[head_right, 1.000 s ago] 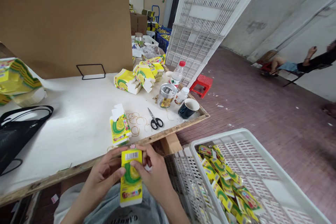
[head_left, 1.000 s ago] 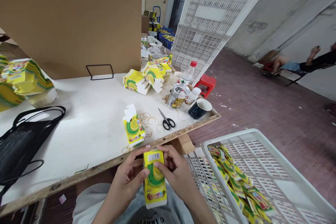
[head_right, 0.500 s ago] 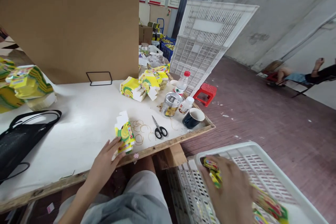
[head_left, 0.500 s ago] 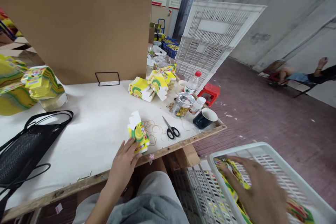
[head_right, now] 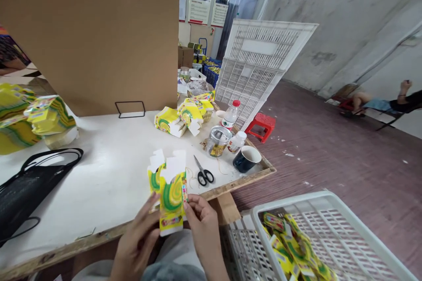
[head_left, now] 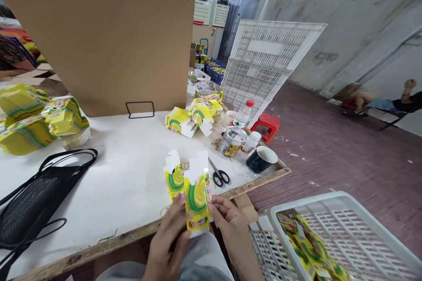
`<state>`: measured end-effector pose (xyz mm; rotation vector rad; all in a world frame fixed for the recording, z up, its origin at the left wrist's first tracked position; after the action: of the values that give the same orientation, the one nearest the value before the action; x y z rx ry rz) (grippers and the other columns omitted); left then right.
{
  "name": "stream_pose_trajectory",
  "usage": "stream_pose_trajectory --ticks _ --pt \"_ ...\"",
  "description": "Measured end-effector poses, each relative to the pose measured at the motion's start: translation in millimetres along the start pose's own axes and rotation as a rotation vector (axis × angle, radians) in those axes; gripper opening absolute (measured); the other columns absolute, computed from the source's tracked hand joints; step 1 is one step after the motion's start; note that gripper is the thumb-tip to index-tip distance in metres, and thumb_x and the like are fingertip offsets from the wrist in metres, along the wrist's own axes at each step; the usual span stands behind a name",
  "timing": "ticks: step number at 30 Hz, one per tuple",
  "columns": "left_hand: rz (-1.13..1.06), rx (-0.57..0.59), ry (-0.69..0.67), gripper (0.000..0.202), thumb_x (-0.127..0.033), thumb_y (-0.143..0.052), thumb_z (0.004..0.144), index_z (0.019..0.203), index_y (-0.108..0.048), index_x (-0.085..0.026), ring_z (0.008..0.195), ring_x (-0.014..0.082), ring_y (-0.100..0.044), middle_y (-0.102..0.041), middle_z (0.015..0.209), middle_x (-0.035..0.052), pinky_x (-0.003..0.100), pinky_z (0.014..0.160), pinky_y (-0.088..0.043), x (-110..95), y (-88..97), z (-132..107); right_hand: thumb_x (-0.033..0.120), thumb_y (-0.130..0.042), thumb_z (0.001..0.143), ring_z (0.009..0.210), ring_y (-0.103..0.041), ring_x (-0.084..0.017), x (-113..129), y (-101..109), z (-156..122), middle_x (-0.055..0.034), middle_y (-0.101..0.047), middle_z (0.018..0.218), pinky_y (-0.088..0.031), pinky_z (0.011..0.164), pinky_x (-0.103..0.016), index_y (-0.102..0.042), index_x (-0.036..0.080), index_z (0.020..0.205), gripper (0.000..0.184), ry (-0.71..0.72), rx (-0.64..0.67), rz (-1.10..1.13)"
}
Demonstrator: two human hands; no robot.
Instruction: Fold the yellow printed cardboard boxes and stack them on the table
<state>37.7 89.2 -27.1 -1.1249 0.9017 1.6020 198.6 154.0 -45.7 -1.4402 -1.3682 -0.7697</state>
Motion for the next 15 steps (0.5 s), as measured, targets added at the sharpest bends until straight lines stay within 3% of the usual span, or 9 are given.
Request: stream_pose_trajectory --ticks 3,6,11,15 --pt "-0.446 -0.030 0.452 0.048 -0.044 -0.067 0.086 0.130 -0.065 -0.026 0.131 0.0305 -0.052 -0.058 0.139 0.0121 0.042 0.110 -0.043 33.4 -5.1 -0.4 0.052 -0.081 0.069 0.063 -0.056 -0.010 -11.8 -4.8 -9.6 -0.0055 -0.066 0.077 -0.040 0.056 -0.017 -0.059 0.012 0.100 0.055 -0.007 0.033 0.055" --pt "-0.807 0.065 0.743 0.049 -0.052 -0.072 0.080 0.117 -0.073 -0.021 0.114 0.0319 -0.065 -0.069 0.122 0.0145 0.044 0.102 -0.048 37.8 -24.8 -6.0 0.049 -0.082 0.070 0.055 -0.045 -0.004 -26.4 -14.6 -17.0 -0.0044 -0.065 0.074 -0.032 0.052 -0.014 -0.062 0.011 0.098 0.051 -0.065 0.069 0.100" --pt "-0.929 0.180 0.732 0.048 -0.046 -0.080 0.072 0.112 -0.075 -0.019 0.103 0.0296 -0.068 -0.071 0.113 0.0146 0.040 0.096 -0.051 22.8 -37.9 -5.1 0.048 -0.084 0.066 0.088 -0.062 -0.015 -21.9 -16.5 -21.8 -0.0087 -0.067 0.094 -0.048 0.079 -0.021 -0.066 0.011 0.092 0.048 -0.021 0.023 0.110" --pt "-0.818 0.129 0.730 0.036 -0.042 -0.074 0.081 0.110 -0.075 -0.020 0.098 0.0240 -0.069 -0.073 0.106 0.0120 0.034 0.091 -0.053 35.5 -37.6 -5.5 0.054 -0.079 0.071 0.083 -0.060 -0.015 -27.0 -19.3 -20.9 -0.0082 -0.065 0.088 -0.049 0.077 -0.024 -0.063 0.009 0.089 0.051 -0.045 0.125 -0.019"
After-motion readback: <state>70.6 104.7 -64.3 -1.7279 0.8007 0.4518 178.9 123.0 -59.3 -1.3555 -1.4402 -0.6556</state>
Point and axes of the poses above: each hand's wrist, its own z-axis towards the middle knuckle, its own y-axis out of the back of the hand, x = y × z, the point moved 8 cm from there along z, towards the middle knuckle
